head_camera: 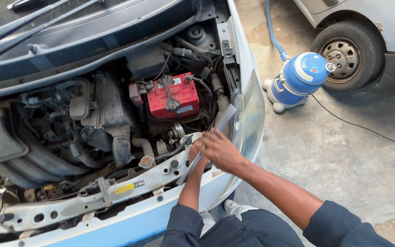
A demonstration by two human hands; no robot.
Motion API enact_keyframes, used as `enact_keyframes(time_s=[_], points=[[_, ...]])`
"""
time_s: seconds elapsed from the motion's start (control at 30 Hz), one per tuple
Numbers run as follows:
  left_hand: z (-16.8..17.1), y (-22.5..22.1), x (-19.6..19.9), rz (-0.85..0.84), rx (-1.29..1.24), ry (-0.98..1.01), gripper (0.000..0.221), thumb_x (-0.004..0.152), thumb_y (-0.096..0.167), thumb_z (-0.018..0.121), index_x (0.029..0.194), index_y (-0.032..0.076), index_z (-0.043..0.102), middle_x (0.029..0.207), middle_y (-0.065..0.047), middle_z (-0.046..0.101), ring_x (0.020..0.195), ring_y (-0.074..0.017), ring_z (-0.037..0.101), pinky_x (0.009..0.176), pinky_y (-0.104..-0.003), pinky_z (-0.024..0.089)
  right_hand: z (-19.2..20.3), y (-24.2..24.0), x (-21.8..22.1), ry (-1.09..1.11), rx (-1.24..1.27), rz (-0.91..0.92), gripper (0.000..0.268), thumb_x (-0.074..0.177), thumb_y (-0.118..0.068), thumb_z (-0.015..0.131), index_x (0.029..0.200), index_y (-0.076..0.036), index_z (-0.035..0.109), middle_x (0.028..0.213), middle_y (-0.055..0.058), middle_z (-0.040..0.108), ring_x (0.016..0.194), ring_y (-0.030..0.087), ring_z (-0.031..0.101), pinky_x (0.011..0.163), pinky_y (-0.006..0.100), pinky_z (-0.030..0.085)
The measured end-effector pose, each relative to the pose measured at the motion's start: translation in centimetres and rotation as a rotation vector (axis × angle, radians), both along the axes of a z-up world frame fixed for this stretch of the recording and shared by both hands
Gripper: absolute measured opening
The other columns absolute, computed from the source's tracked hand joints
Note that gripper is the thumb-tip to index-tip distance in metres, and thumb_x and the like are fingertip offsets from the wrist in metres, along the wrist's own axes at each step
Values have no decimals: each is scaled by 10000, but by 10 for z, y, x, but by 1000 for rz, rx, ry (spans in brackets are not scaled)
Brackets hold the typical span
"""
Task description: The person uses a socket wrench to loosen and remove bolts from various components within the car's engine bay, including the radiator support and engine block areas.
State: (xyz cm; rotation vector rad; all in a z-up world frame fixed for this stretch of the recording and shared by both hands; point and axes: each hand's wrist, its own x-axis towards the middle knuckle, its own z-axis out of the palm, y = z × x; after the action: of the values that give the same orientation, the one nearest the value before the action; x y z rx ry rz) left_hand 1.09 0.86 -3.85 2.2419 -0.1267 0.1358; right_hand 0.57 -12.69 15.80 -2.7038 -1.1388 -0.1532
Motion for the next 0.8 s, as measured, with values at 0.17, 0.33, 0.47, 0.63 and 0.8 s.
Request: enact_keyframes(time_s=[0.17, 0.33, 0.47, 0.63, 0.8], points=[[23, 3, -6, -15, -80, 123, 163, 909, 171, 658, 965, 32, 722, 960, -167, 737, 959, -387, 698, 791, -480, 530, -16, -7, 30, 119, -101, -8, 254, 792, -108, 724, 1042, -140, 757, 1315, 121, 650, 1354, 323, 530, 1072, 478, 490], [66, 8, -11, -121, -139, 195, 223, 884, 237, 743, 907, 16, 721, 795, -168, 714, 729, -349, 692, 676, -445, 523, -2, -22, 47, 159, -5, 49, 277, 772, -93, 730, 1046, -121, 756, 1124, 113, 695, 1107, 307, 651, 942, 426, 554], [74, 22, -15, -181, -170, 238, 233, 868, 247, 753, 950, 29, 737, 809, -156, 720, 653, -309, 663, 627, -423, 505, 16, -18, 42, 324, -19, -40, 190, 854, -155, 696, 1029, -93, 737, 984, 94, 670, 976, 294, 680, 818, 417, 566], [48, 30, -21, -197, -110, 293, 249, 883, 231, 784, 954, 3, 716, 807, -184, 705, 702, -330, 665, 675, -424, 507, 6, -5, 29, 342, 35, -55, 166, 827, -151, 693, 970, -83, 741, 930, 114, 658, 934, 309, 681, 816, 437, 553], [36, 32, -23, -223, -151, 191, 221, 854, 177, 748, 1025, 37, 740, 881, -183, 729, 825, -379, 693, 734, -452, 512, -2, 1, 26, 326, 30, -28, 186, 794, -116, 685, 965, -60, 734, 937, 137, 659, 941, 318, 678, 820, 430, 561]])
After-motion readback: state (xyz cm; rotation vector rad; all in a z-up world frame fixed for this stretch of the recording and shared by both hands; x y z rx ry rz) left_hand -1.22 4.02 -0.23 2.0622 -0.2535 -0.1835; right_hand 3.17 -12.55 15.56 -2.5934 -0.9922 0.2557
